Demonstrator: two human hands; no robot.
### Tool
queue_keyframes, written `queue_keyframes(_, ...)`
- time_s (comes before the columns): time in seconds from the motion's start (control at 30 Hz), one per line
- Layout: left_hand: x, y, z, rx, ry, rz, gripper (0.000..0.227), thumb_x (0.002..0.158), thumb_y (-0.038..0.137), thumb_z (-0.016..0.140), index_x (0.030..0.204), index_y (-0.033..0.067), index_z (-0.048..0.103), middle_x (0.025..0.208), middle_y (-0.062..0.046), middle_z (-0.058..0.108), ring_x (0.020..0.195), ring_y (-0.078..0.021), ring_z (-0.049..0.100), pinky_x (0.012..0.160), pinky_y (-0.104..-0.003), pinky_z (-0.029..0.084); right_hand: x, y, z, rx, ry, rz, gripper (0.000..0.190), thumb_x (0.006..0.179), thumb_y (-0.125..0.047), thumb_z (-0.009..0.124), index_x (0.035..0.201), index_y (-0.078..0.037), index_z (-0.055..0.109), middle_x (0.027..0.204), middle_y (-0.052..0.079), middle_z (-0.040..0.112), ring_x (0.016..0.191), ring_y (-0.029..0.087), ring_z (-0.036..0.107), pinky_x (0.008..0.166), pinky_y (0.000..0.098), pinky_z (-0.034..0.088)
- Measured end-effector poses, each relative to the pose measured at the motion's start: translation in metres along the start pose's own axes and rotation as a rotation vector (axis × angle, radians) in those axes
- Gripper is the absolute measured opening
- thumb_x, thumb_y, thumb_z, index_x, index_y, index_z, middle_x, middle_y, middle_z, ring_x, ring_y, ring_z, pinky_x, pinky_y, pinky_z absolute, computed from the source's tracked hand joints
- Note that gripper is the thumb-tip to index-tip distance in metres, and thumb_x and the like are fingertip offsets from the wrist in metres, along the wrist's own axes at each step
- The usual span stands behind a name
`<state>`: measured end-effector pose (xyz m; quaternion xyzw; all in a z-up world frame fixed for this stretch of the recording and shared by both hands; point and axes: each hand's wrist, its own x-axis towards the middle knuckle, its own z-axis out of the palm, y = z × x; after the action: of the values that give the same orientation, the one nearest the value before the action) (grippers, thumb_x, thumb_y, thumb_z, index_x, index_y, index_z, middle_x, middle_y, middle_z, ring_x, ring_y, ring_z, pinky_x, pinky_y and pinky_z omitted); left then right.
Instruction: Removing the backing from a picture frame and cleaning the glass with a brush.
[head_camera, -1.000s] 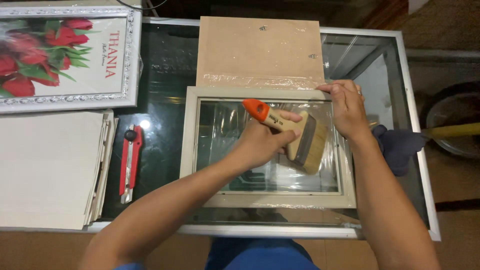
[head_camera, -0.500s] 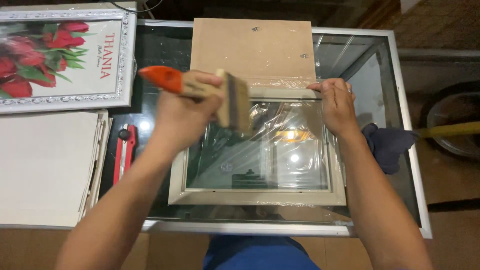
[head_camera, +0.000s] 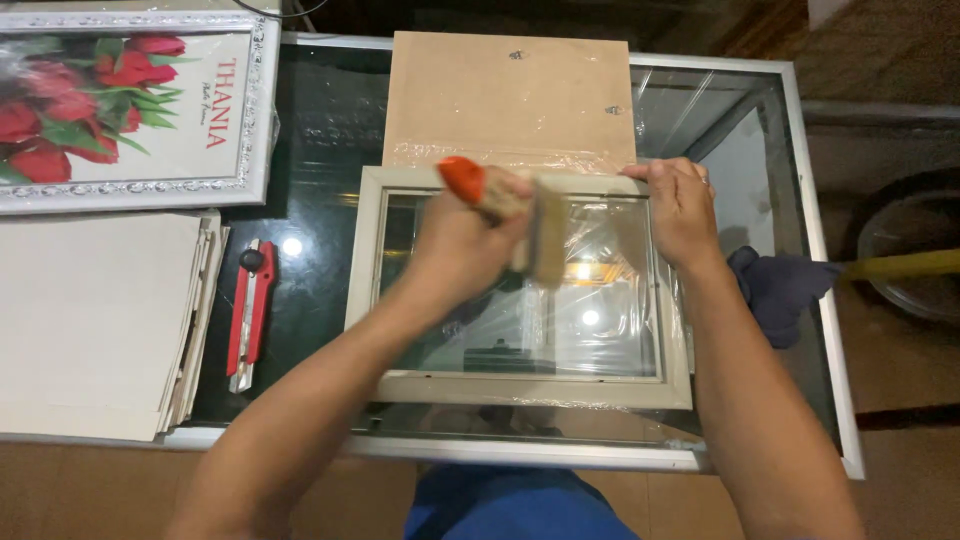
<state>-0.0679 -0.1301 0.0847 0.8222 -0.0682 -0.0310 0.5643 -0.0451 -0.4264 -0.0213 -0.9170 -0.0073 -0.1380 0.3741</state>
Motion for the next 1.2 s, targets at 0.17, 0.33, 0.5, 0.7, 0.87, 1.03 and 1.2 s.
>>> queue_keyframes(0.17,-0.028,0.016,-0.101,0.389,0.142,-0.081,0.024,0.084,0.012,0.067,0.102,0.0215,0.079,0.085,-0.018,0.075,0.081,-0.0398,0.074,0.069,-0.048,0.057,0.001,-0.001,0.002,-0.010,0.021,0.004,0.040,0.115,-0.041,0.040,0.117,-0.028,0.078,0.114,0.005,0.067,0.120,0.031,0.055,0.112,0.0476,0.038)
queue_keyframes(0.33,-0.035,0.015,-0.064,0.186,0.133,0.156,0.028,0.081,0.001,0.065,0.105,0.0100,0.077,0.089,-0.024,0.073,0.083,-0.0418,0.074,0.071,-0.044,0.057,0.000,-0.002,0.002,-0.031,0.023,0.009,0.034,0.114,-0.041,0.046,0.117,-0.029,0.078,0.114,0.005,0.068,0.120,0.031,0.055,0.111,0.0477,0.038)
queue_keyframes(0.5,-0.052,0.011,0.064,-0.290,-0.192,0.082,0.022,0.083,0.022,0.074,0.106,0.0226,0.074,0.117,-0.014,0.076,0.108,-0.0389,0.074,0.087,-0.041,0.058,-0.001,-0.001,0.003,-0.065,0.006,-0.030,0.019,0.104,-0.030,0.065,0.118,-0.028,0.077,0.111,0.005,0.065,0.120,0.030,0.054,0.111,0.0481,0.036)
queue_keyframes(0.7,-0.052,0.014,0.049,-0.228,-0.209,-0.096,0.026,0.080,0.021,0.069,0.105,0.0252,0.075,0.106,-0.013,0.079,0.100,-0.0311,0.077,0.082,-0.039,0.061,-0.001,-0.005,0.004,-0.072,0.012,-0.009,0.017,0.103,-0.024,0.067,0.116,-0.027,0.077,0.107,0.004,0.064,0.118,0.030,0.053,0.110,0.0485,0.036)
queue_keyframes(0.87,-0.056,0.013,-0.036,-0.047,-0.131,-0.107,0.026,0.079,0.013,0.068,0.103,0.0187,0.076,0.114,-0.021,0.077,0.103,-0.0419,0.075,0.081,-0.045,0.061,-0.001,-0.004,0.003,-0.073,0.004,0.001,0.017,0.102,-0.024,0.067,0.115,-0.024,0.077,0.108,0.007,0.064,0.118,0.032,0.054,0.109,0.0495,0.037)
queue_keyframes(1.03,-0.066,0.015,-0.106,0.235,0.014,-0.221,0.025,0.080,0.017,0.066,0.101,0.0227,0.079,0.102,-0.019,0.079,0.097,-0.0434,0.074,0.075,-0.049,0.059,0.000,-0.007,0.004,-0.090,-0.007,0.042,0.017,0.101,-0.023,0.067,0.115,-0.024,0.077,0.109,0.007,0.065,0.120,0.031,0.055,0.111,0.0498,0.036)
queue_keyframes(1.2,-0.069,0.038,-0.117,0.214,0.072,-0.228,0.031,0.078,0.012,0.065,0.104,0.0209,0.078,0.103,-0.019,0.079,0.094,-0.0410,0.076,0.073,-0.047,0.058,0.003,0.000,0.003,-0.064,0.001,0.030,0.017,0.104,-0.025,0.066,0.114,-0.026,0.079,0.102,0.011,0.064,0.112,0.033,0.057,0.107,0.0461,0.040)
